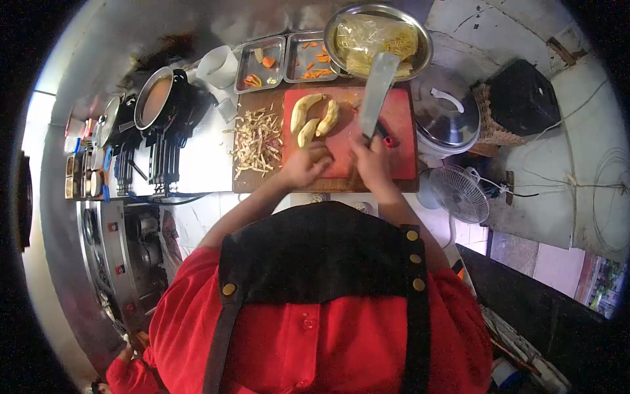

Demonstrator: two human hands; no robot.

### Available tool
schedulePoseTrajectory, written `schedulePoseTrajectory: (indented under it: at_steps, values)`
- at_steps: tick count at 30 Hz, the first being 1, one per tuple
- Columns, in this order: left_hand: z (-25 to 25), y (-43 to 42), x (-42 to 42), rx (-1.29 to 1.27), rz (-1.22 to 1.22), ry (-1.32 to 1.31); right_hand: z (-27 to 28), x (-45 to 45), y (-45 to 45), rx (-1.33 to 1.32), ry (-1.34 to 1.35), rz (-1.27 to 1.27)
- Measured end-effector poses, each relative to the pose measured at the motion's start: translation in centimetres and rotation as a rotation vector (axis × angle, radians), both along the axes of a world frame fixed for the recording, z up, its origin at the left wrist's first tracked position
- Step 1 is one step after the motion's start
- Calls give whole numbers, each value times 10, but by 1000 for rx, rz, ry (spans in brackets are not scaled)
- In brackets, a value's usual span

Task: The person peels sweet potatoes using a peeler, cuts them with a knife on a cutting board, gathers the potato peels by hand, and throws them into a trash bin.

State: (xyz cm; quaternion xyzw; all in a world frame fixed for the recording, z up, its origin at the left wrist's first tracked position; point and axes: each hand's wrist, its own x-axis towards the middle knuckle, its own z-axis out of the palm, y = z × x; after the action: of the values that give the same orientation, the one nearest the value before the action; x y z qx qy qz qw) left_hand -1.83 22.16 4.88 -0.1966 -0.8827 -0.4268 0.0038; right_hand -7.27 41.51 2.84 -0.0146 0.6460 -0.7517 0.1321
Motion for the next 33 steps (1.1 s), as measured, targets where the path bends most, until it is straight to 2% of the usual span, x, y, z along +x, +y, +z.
schedulePoseTrajectory:
  at_steps: [1,2,3,4,6,7,9,10,12,13,16,17,19,20,22,25,28,29,30,31,32,33]
  values:
    - [-9,-6,-2,-15,298,-125,-7,1,17,93,-70,-42]
    - [-25,-21,-14,-61,399,-37,-14,2,40,78,-82,48]
    - [-19,-27,-22,-121,626,-105,-20,5,58,62,-87,136]
    - [-44,-46,-37,-205,715,-59,-14,14,65,54,-86,130]
    - [-81,-70,-63,-309,817,125,8,28,77,575,-164,223]
    - [-81,-70,-77,-306,808,137,10,31,81,573,-157,209]
    - [-82,-68,-97,-387,789,-287,13,36,87,614,-125,433]
    - [-82,-68,-103,-388,781,-277,6,35,87,612,-120,422]
    - [-85,-69,-114,-457,676,-473,-13,26,84,696,181,702]
    - [-90,-73,-121,-462,667,-462,0,25,73,756,218,759]
    - [-111,-94,-132,-495,569,-509,-4,22,46,826,309,801]
    - [-118,-106,-131,-272,630,-475,-5,20,39,826,313,793]
    - [-83,-113,-115,148,863,-652,-6,17,25,794,319,891]
    - [-70,-117,-104,148,866,-648,-8,16,19,793,324,892]
    - [-55,-126,-78,549,809,-609,-15,17,9,788,222,782]
    - [-36,-118,-38,709,914,-649,-25,16,1,762,130,672]
    - [-71,-123,-21,440,957,-659,-17,14,-2,825,102,627]
    - [-77,-116,-14,463,960,-721,-20,13,-3,829,104,640]
    - [-99,-117,-13,303,935,-677,-27,12,-3,840,123,538]
    - [-105,-107,-11,271,962,-614,-31,11,-4,851,141,434]
    - [-112,-93,-8,237,987,-550,-35,9,-3,855,142,445]
    - [-76,-68,-1,-1,1054,-430,-37,6,-3,891,204,386]
